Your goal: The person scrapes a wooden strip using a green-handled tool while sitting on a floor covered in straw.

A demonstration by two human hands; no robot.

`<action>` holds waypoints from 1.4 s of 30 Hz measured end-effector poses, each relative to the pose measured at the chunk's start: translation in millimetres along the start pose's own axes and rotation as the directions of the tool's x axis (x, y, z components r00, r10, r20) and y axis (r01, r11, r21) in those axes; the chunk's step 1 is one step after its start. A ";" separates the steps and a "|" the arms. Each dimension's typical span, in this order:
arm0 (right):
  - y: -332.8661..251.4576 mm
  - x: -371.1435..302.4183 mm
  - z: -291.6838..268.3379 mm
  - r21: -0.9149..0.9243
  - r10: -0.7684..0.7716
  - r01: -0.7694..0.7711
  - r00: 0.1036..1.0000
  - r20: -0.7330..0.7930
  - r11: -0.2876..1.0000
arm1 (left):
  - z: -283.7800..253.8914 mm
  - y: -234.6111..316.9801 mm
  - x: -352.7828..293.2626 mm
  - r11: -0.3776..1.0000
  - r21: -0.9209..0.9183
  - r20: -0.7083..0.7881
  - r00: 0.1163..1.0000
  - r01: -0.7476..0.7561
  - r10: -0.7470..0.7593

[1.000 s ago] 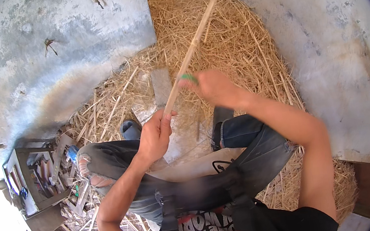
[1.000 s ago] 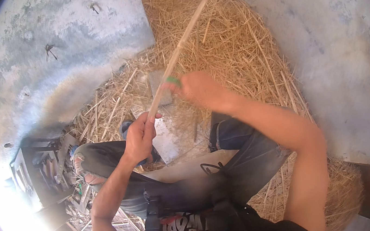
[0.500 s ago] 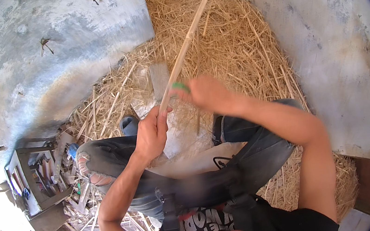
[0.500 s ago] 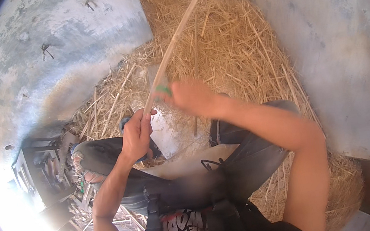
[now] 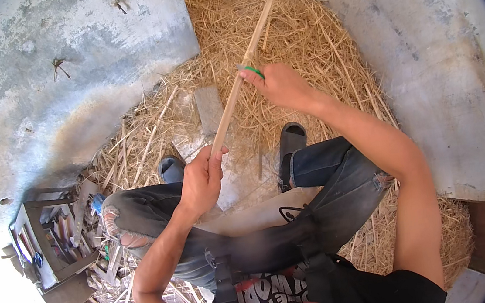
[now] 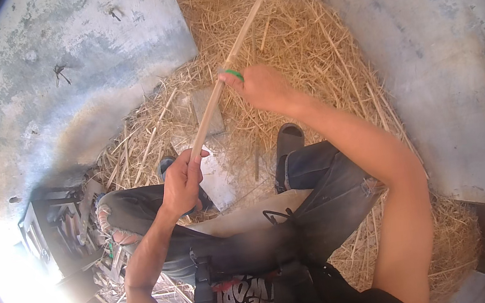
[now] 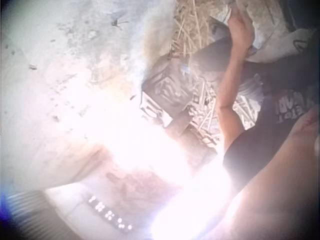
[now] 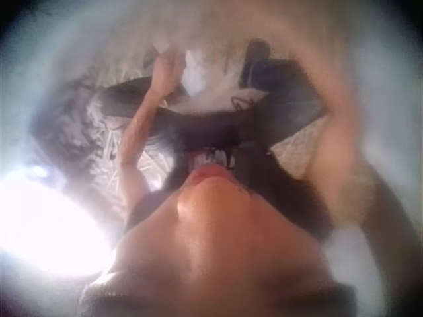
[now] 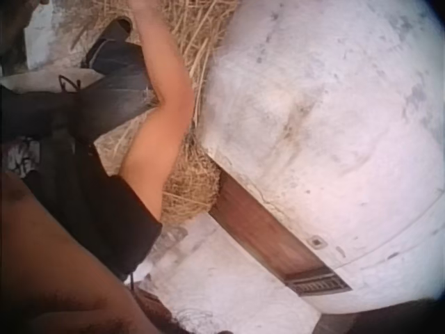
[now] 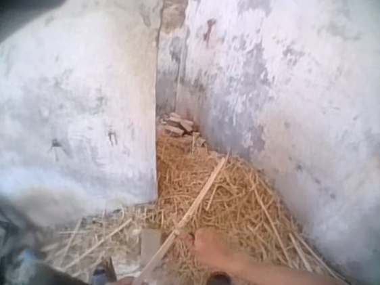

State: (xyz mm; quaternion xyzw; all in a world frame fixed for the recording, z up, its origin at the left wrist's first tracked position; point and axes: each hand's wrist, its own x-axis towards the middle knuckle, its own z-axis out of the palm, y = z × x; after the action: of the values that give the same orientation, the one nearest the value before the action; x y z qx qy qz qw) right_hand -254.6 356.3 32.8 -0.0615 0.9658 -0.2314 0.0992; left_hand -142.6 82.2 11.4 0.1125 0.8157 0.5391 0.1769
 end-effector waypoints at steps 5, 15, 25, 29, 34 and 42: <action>-30.0 -34.5 43.6 0.062 -0.249 0.253 0.966 -0.071 0.966 | -3.3 -1.6 4.6 0.998 0.053 -0.062 0.998 -0.016 0.019; -1.9 0.2 29.3 -0.002 -0.218 0.221 0.962 -0.166 0.975 | -4.6 2.3 9.1 0.994 0.109 -0.075 0.997 -0.026 0.034; 28.9 8.7 -4.9 -0.134 -0.191 0.160 0.945 -0.265 0.978 | -6.7 5.7 4.5 0.993 0.113 -0.048 0.998 -0.043 0.049; -4.8 -10.3 13.3 -0.088 -0.269 0.256 0.941 -0.205 0.963 | -10.3 2.3 2.5 0.989 0.145 -0.066 0.997 -0.037 0.047; 34.8 19.8 5.7 -0.246 -0.217 0.143 0.927 -0.306 0.959 | -10.8 -5.4 -7.7 0.980 0.182 -0.063 0.994 -0.080 0.093; 50.4 -3.9 -67.0 0.218 0.122 -0.035 0.907 -0.404 0.975 | -14.5 -5.1 -3.3 0.981 0.127 -0.003 0.989 -0.144 0.146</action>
State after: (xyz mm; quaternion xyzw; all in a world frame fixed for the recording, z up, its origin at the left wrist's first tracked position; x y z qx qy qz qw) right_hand -269.2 430.7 68.8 0.0386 0.9374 -0.3334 -0.0929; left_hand -145.4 66.7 12.4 0.1794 0.8390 0.4984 0.1246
